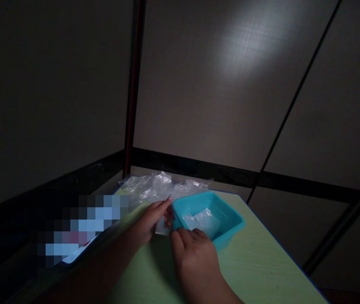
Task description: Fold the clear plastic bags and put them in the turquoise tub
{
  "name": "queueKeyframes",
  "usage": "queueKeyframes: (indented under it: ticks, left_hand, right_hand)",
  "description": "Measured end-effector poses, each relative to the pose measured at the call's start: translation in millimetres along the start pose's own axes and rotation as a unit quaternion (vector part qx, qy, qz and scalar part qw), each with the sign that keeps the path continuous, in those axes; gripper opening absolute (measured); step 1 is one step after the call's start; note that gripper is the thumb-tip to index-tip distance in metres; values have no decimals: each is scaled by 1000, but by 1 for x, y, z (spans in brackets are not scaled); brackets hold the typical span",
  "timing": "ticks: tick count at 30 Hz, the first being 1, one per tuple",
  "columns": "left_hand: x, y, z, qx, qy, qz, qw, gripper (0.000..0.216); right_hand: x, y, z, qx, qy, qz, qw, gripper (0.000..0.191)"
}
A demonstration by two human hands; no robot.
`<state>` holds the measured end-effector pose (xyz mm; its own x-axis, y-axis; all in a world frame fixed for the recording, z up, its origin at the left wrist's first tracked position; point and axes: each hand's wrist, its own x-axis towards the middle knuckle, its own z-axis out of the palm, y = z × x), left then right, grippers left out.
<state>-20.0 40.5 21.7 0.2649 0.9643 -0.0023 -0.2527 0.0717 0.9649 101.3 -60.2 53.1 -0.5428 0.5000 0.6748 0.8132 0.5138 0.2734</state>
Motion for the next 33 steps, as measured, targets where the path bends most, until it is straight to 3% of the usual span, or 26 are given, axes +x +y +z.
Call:
queueKeyframes:
  ticks: [4, 7, 11, 15, 17, 21, 26, 33]
  left_hand:
    - [1, -1, -1, -1, -15, -42, 999, 43]
    - [-1, 0, 1, -21, -33, -21, 999, 39]
    - [-5, -1, 8, -73, -56, 16, 996, 31]
    - [-8, -4, 14, -62, -47, 15, 997, 26]
    - [-9, -3, 15, -66, -51, 15, 996, 26]
    - [-13, 3, 15, -107, -65, 13, 992, 27]
    - [-15, 8, 12, -131, -54, 7, 990, 29]
    - [-12, 7, 7, -127, -25, -12, 991, 31]
  right_hand:
    - [0, -5, -3, 47, 10, 26, 998, 16]
    - [2, 0, -17, 156, -34, 130, 979, 11]
    - [6, 22, -37, 370, -83, 275, 883, 15]
    - [7, 60, -44, 481, -36, 357, 800, 25]
    - [4, 78, -47, 487, -8, 391, 781, 28]
    - [0, 110, -55, 436, -10, 417, 798, 29]
    - [9, 137, -51, 315, -111, 376, 864, 22]
    - [20, 150, -13, 225, -281, 364, 859, 10]
